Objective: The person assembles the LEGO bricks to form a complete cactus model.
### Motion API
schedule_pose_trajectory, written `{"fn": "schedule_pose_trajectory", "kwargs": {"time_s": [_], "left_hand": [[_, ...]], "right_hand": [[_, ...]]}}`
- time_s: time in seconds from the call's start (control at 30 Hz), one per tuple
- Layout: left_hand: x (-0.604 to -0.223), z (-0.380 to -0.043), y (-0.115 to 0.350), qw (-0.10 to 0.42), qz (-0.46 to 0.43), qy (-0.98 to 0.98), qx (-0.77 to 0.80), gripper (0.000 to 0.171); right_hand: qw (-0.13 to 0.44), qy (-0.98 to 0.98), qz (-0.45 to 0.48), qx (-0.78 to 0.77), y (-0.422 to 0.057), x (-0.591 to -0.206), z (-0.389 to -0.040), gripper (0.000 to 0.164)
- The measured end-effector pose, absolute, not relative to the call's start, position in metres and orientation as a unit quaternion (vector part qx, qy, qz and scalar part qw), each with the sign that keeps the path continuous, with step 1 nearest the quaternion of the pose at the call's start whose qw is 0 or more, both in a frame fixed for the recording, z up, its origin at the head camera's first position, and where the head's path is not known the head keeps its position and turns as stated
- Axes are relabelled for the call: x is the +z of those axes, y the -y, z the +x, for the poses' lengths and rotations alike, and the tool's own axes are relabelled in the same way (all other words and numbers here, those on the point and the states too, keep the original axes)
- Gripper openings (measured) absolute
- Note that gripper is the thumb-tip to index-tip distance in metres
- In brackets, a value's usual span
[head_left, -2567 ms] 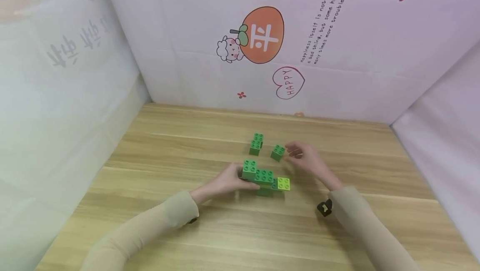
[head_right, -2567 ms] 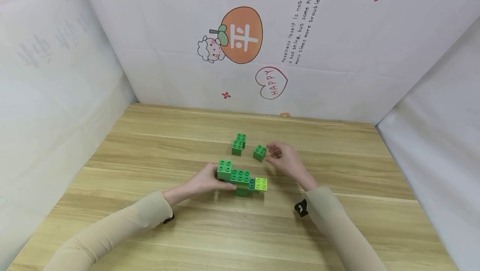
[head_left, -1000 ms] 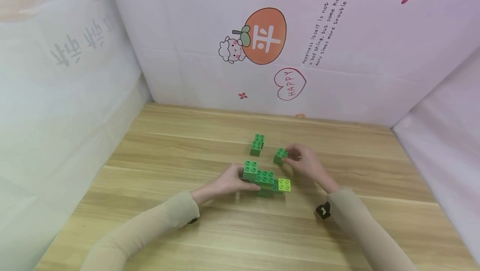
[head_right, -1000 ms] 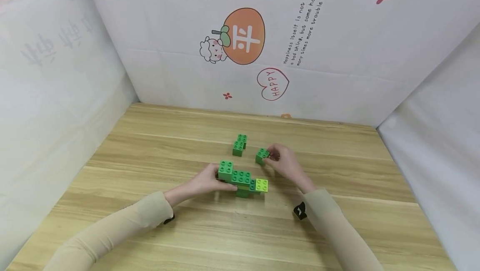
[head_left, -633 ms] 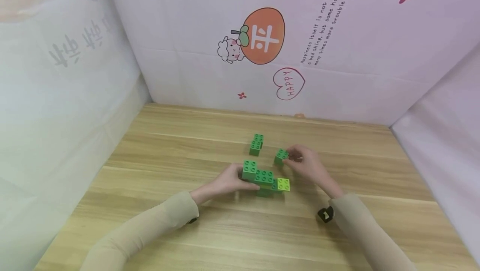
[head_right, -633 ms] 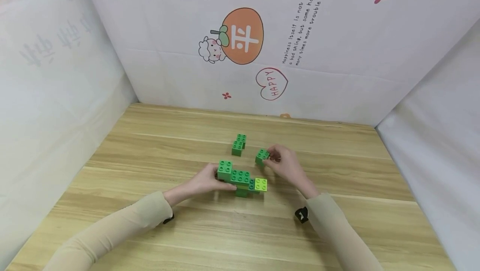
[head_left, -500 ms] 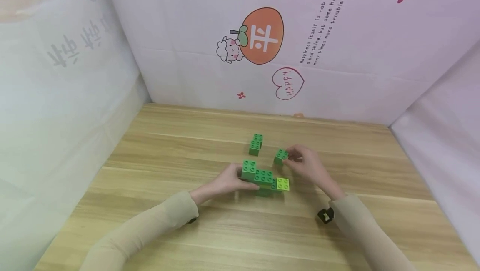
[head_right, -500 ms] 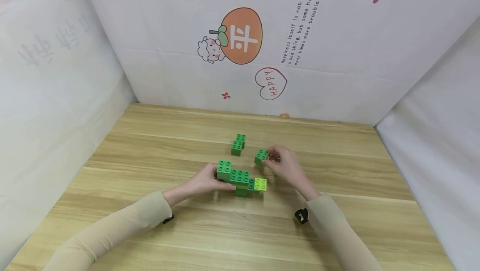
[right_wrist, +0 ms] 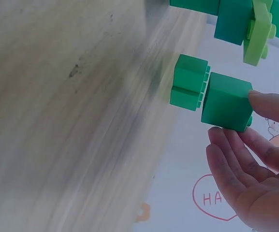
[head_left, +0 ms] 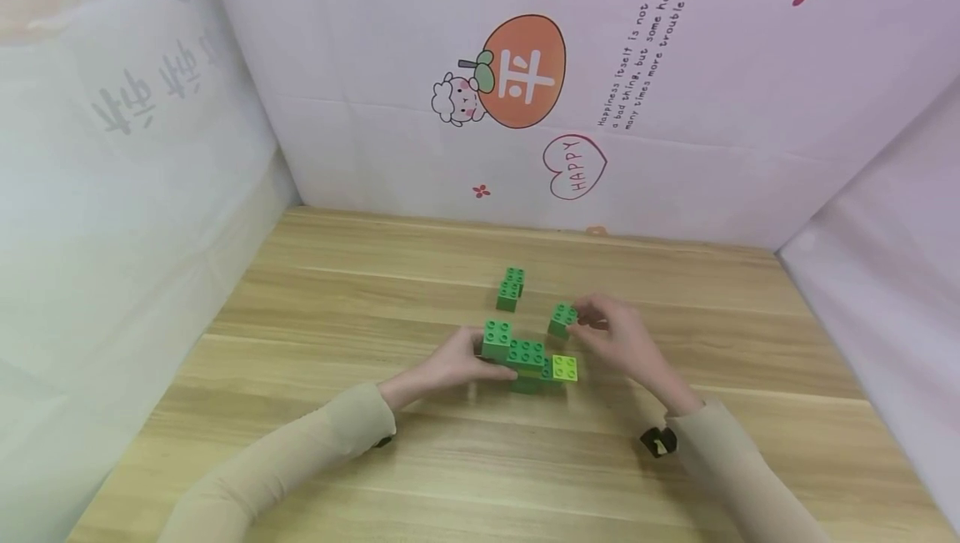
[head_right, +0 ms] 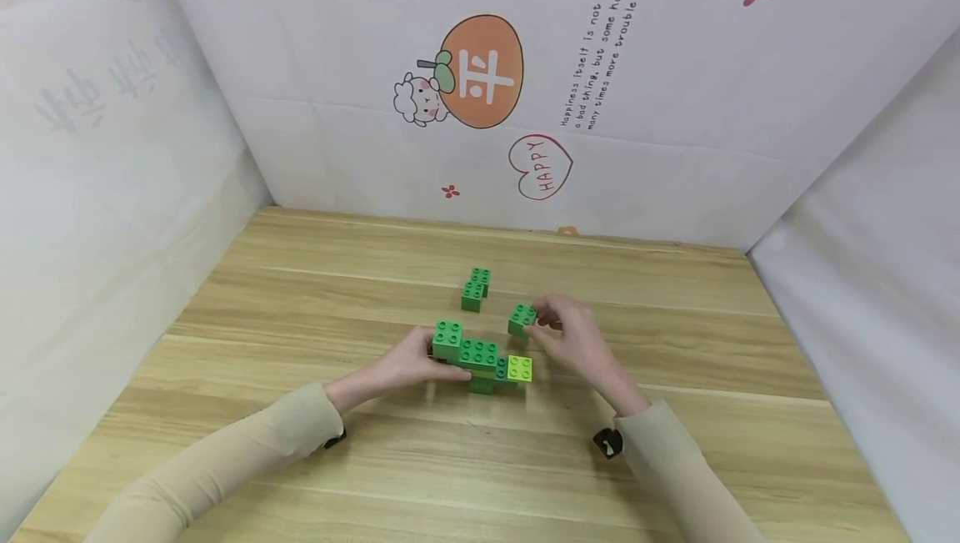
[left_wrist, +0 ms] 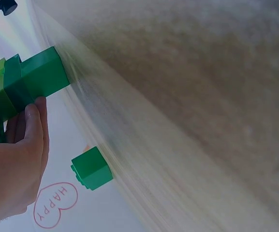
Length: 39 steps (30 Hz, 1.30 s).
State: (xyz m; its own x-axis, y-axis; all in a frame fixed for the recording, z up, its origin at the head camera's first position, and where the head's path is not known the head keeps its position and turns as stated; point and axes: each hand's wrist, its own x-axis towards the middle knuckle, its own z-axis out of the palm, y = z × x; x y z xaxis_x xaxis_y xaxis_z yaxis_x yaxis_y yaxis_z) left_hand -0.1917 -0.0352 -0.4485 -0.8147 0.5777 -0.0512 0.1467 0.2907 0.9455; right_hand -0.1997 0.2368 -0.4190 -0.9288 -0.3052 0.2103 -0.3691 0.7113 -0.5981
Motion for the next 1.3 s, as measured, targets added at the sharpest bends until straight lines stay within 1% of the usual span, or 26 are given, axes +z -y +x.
{"fn": "schedule_pose_trajectory", "kwargs": {"time_s": [0.47,1.3], "left_hand": [[-0.451,-0.194,0.036,0.195,0.235,-0.778,0.549,0.038],[-0.452,-0.194,0.037,0.203,0.233,-0.770,0.558,0.038]], "right_hand": [[0.089,0.916,0.204,0.333,-0.243,-0.420,-0.187,0.026],[0.129,0.919,0.223,0.300,-0.241,-0.405,-0.163,0.030]]}}
